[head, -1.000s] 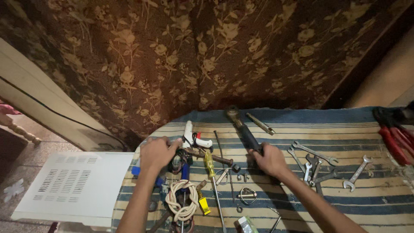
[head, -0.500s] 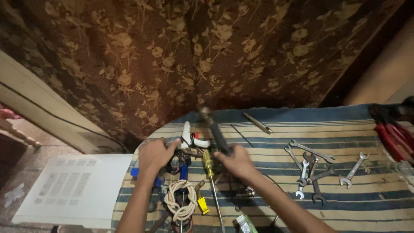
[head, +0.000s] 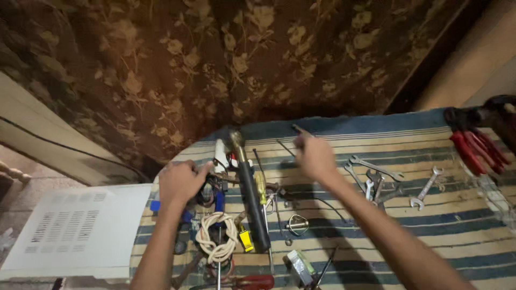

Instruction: The person connects metal bars and plates using wrenches and a socket wrench, handling various bolts and nuts on a workspace. The person moves tools and small hardware items while tightening components of a mechanical assembly.

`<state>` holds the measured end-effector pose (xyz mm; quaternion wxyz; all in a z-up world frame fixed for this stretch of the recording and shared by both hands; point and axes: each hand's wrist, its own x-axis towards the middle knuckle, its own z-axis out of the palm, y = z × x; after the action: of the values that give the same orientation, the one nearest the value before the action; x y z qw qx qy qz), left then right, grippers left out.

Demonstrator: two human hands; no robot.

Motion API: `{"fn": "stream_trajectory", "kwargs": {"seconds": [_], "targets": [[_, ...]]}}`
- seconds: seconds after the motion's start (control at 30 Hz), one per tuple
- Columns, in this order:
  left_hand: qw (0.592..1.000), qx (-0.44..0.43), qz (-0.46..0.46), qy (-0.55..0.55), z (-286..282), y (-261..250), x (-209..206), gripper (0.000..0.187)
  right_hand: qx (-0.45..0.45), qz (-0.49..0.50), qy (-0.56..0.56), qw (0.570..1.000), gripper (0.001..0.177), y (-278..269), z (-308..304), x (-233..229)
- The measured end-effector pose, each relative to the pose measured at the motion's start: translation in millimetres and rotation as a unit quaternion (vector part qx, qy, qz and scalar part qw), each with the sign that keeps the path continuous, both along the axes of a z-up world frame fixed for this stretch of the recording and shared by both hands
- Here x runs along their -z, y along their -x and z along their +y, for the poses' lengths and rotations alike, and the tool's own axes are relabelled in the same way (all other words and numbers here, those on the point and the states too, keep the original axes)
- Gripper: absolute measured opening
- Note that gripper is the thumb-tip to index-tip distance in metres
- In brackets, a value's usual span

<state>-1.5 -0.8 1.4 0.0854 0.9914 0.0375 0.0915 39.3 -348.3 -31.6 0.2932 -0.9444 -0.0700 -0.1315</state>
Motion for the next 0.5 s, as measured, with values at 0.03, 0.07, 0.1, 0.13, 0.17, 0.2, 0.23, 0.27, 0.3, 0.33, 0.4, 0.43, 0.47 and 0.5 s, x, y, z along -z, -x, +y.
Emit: {"fn": "stream_trajectory", "kwargs": {"seconds": [0.03, 0.07, 0.1, 0.13, 0.17, 0.2, 0.23, 0.27, 0.3, 0.33, 0.4, 0.43, 0.47, 0.5], "targets": [[1.000, -0.012, 0.019, 0.001, 0, -1, -2, 0.064, 0.056, 0.059, 0.030, 0.996, 0.026, -11, -18, 2], [0.999, -0.025, 0.040, 0.002, -1, 2, -2, 0.065, 0.057, 0.062, 0.032, 0.996, 0.026, -13, -35, 10], [0.999, -0.023, 0.043, 0.004, -3, 5, -1, 0.065, 0.082, 0.037, 0.064, 0.994, 0.032, -16, -47, 18], [0.999, -0.025, 0.048, 0.002, -4, 4, -2, 0.065, 0.104, 0.004, 0.096, 0.990, 0.044, -24, -52, 22], [0.998, -0.027, 0.053, 0.000, -5, 2, -4, 0.065, 0.103, 0.001, 0.098, 0.990, 0.044, -27, -56, 25], [0.998, -0.029, 0.053, -0.001, -5, 2, -4, 0.065, 0.106, 0.059, 0.096, 0.988, 0.039, -26, -57, 30], [0.999, -0.022, 0.050, -0.004, -5, 2, -4, 0.065, 0.110, 0.117, 0.094, 0.983, 0.034, -25, -57, 34], [0.999, -0.016, 0.050, -0.007, -5, 4, -3, 0.065, 0.106, 0.119, 0.094, 0.983, 0.034, -23, -55, 38], [0.998, -0.020, 0.052, -0.008, -5, 7, -2, 0.065, 0.109, 0.101, 0.085, 0.985, 0.037, -21, -54, 41], [0.998, -0.025, 0.055, -0.007, -6, 6, -1, 0.064, 0.114, 0.080, 0.075, 0.987, 0.040, -22, -52, 43], [0.998, -0.030, 0.059, -0.005, -6, 5, -2, 0.063, 0.120, 0.050, 0.066, 0.989, 0.039, -23, -48, 49], [0.997, -0.040, 0.060, 0.000, -7, 5, -2, 0.063, 0.128, 0.021, 0.058, 0.990, 0.039, -21, -48, 52], [0.997, -0.051, 0.059, 0.006, -7, 5, -3, 0.064, 0.128, 0.022, 0.059, 0.990, 0.039, -21, -46, 56], [0.997, -0.050, 0.060, 0.006, -9, 7, -2, 0.064, 0.117, 0.044, 0.071, 0.990, 0.038, -21, -43, 60]]}}
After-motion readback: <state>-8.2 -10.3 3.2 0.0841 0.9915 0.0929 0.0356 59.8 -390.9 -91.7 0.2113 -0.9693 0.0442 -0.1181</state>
